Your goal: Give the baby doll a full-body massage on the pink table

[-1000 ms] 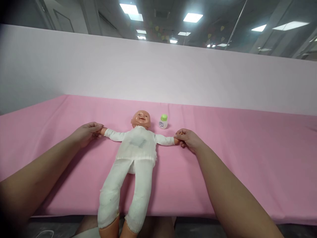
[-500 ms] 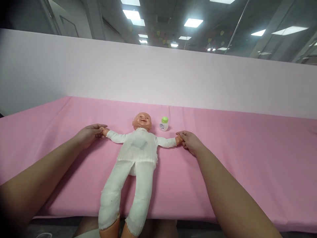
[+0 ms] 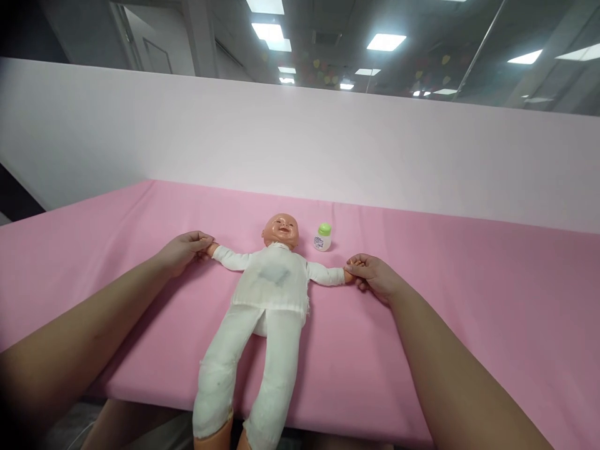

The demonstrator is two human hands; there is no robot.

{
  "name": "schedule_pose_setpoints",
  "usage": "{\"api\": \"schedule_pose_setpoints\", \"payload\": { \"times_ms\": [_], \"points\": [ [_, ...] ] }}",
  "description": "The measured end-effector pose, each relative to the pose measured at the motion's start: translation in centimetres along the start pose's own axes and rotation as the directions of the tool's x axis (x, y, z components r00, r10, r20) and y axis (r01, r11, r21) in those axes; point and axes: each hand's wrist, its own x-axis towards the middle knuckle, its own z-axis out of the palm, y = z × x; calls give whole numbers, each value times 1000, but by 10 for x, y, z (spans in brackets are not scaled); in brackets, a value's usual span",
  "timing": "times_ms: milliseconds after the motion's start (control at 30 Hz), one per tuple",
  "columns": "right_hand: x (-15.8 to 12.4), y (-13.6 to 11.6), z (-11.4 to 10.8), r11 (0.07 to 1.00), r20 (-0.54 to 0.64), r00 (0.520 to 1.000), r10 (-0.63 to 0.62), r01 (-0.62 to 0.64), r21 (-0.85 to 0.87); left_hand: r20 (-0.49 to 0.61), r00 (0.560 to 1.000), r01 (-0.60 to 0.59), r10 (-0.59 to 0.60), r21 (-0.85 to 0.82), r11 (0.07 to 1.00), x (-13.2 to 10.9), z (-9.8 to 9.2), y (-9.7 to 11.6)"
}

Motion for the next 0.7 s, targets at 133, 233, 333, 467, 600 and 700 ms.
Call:
{"api": "schedule_pose_setpoints", "payload": {
  "times_ms": [133, 233, 333, 467, 600, 700],
  "points": [
    [2, 3, 3, 995, -42, 999, -20, 15, -99, -12, 1000, 1, 0, 30, 1000, 3, 0, -4],
    [5, 8, 3, 991, -81, 996, -35, 24, -134, -12, 1000, 5, -5, 13, 1000, 1, 2, -1],
    [8, 13, 1, 991, -123, 991, -44, 28, -130, 8, 999, 34, -34, -29, 999, -5, 3, 5],
    [8, 14, -2, 998, -126, 991, -39, 32, -54, 43, 996, 80, -76, -103, 991, -11, 1, 11],
    [0, 7, -5, 997, -59, 998, 11, -7, 76, 80, 995, 76, -66, -127, 989, -11, -3, 9],
    [-5, 4, -7, 993, -9, 1000, 17, -16, 121, 92, 995, 46, -36, -113, 993, -11, -3, 6]
  ]
}}
